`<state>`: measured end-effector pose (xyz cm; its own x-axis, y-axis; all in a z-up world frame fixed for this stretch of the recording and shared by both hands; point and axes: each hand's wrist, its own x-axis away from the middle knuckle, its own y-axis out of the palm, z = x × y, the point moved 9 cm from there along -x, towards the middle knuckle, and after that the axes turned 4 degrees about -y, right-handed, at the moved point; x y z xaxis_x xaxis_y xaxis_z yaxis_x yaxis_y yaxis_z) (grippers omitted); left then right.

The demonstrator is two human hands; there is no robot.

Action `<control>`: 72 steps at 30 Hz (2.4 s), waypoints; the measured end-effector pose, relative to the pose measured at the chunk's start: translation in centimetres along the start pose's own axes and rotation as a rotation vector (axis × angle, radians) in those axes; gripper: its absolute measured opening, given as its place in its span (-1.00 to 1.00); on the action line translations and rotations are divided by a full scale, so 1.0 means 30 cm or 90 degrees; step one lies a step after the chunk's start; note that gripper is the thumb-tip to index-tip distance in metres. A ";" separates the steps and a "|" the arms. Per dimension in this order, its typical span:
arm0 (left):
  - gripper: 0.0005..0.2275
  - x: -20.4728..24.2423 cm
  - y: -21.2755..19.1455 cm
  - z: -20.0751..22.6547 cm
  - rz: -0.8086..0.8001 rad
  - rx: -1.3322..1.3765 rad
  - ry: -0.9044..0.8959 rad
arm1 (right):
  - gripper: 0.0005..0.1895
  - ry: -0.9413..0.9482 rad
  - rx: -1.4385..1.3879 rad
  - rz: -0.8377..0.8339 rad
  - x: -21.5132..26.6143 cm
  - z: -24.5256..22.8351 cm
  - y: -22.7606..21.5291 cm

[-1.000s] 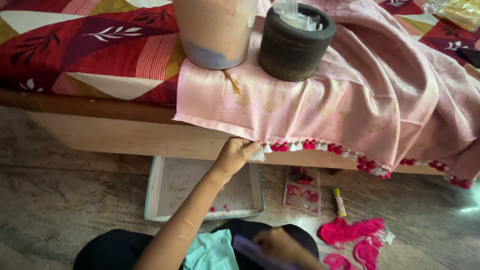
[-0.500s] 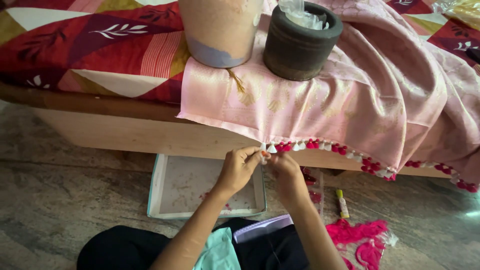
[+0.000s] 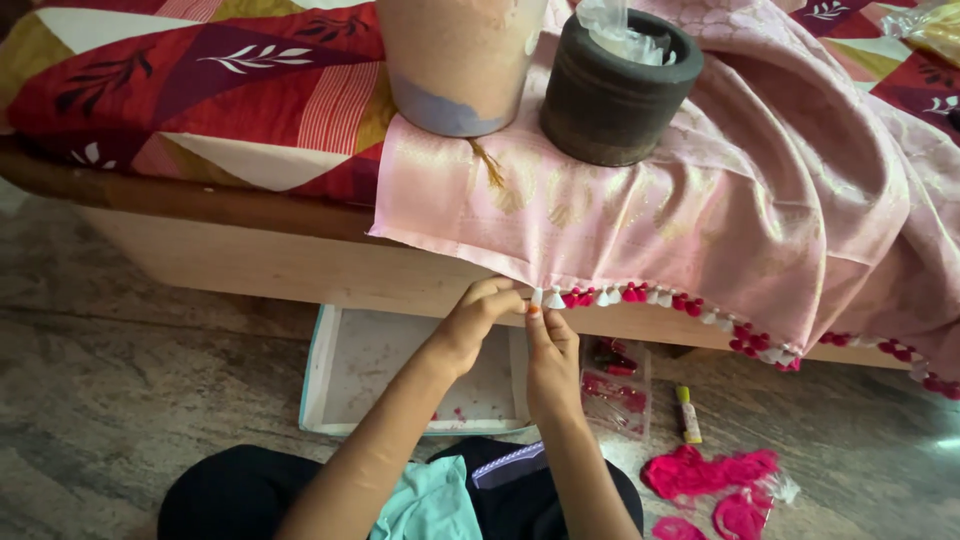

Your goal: Sewing and trimming decorative tassels onto the edge of a pink fabric.

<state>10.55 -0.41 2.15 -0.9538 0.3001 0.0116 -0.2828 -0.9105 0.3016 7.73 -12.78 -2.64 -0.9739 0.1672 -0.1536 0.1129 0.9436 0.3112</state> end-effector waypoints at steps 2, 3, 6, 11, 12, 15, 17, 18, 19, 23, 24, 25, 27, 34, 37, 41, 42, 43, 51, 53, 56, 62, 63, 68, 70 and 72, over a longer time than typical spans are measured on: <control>-0.75 -0.028 0.007 -0.034 -0.058 0.055 -0.009 | -0.73 0.002 -0.005 -0.007 0.001 -0.009 0.002; -0.76 -0.038 -0.002 -0.044 -0.040 0.034 -0.019 | -0.74 0.013 -0.029 -0.020 0.002 -0.007 0.007; -0.77 -0.062 -0.015 -0.084 -0.042 0.025 -0.028 | -0.74 0.029 -0.056 -0.044 -0.012 0.024 -0.002; -0.79 -0.086 -0.009 -0.135 -0.041 0.069 -0.041 | -0.72 0.069 -0.093 -0.049 -0.013 0.000 0.014; -0.79 -0.086 -0.002 -0.133 -0.039 0.062 -0.035 | -0.72 0.080 -0.133 -0.051 -0.009 0.006 0.013; -0.79 -0.086 0.001 -0.137 -0.010 0.040 -0.019 | -0.72 0.070 -0.148 -0.054 -0.021 0.057 -0.007; -0.78 -0.070 0.016 -0.114 0.016 0.024 -0.010 | -0.72 0.047 -0.123 -0.051 -0.031 0.062 -0.009; -0.78 -0.050 0.001 -0.097 0.101 -0.086 -0.023 | -0.72 0.049 -0.101 -0.044 -0.030 0.054 -0.006; -0.78 -0.022 -0.009 -0.080 0.185 -0.193 -0.039 | -0.71 0.052 -0.078 -0.035 -0.024 0.047 -0.008; -0.78 -0.012 0.003 -0.030 0.168 -0.368 0.070 | -0.69 0.080 -0.091 -0.052 0.008 0.043 -0.009; -0.77 -0.018 -0.001 -0.049 0.156 -0.328 0.100 | -0.69 0.108 -0.081 -0.078 0.024 0.043 0.003; -0.76 -0.020 -0.010 -0.067 0.146 -0.289 0.130 | -0.68 0.136 -0.071 -0.106 0.041 0.044 0.017; -0.77 0.027 0.024 0.027 0.177 -0.354 0.113 | -0.70 0.137 -0.042 -0.094 0.057 0.049 0.000; -0.77 0.053 0.032 0.085 0.261 -0.501 0.129 | -0.75 0.035 0.100 0.053 0.042 0.039 -0.190; -0.80 0.023 0.006 0.036 0.251 -0.457 0.127 | -0.85 -0.091 0.074 0.163 0.031 -0.078 -0.234; -0.78 0.032 0.007 0.054 0.255 -0.475 0.109 | -0.88 -0.267 0.170 0.163 0.030 -0.397 -0.086; -0.78 0.031 0.005 0.049 0.254 -0.479 0.105 | -0.85 -0.267 0.193 0.150 0.026 -0.448 -0.050; -0.78 0.029 0.003 0.048 0.253 -0.484 0.101 | -0.79 -0.268 0.216 0.137 0.020 -0.500 -0.012; -0.71 0.040 0.002 0.053 0.254 -0.494 0.092 | -0.81 -0.280 0.144 -0.032 -0.200 -0.521 0.182; -0.70 0.033 -0.001 0.047 0.256 -0.497 0.098 | -0.80 -0.268 0.120 -0.055 -0.246 -0.527 0.235; -0.71 0.032 -0.004 0.045 0.273 -0.500 0.110 | -0.79 -0.219 0.166 -0.099 -0.297 -0.488 0.297; -0.75 0.024 -0.025 0.028 0.259 -0.461 0.071 | -0.86 -0.235 0.207 -0.029 -0.322 -0.452 0.296; -0.75 0.024 -0.025 0.028 0.263 -0.468 0.073 | -0.88 -0.239 0.189 -0.051 -0.327 -0.444 0.300; -0.75 0.021 -0.021 0.019 0.253 -0.449 0.091 | -0.92 -0.243 0.128 -0.111 -0.346 -0.434 0.307; -0.74 0.023 -0.024 0.023 0.256 -0.444 0.104 | -0.92 -0.266 0.142 -0.117 -0.351 -0.436 0.314; -0.74 0.029 -0.021 0.031 0.253 -0.453 0.101 | -0.92 -0.256 0.170 -0.115 -0.336 -0.445 0.316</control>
<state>9.98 0.68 2.88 -0.9839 -0.0768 -0.1611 0.1327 -0.9186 -0.3724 15.98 -9.34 14.38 -0.8360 0.0415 -0.5472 0.0467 0.9989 0.0045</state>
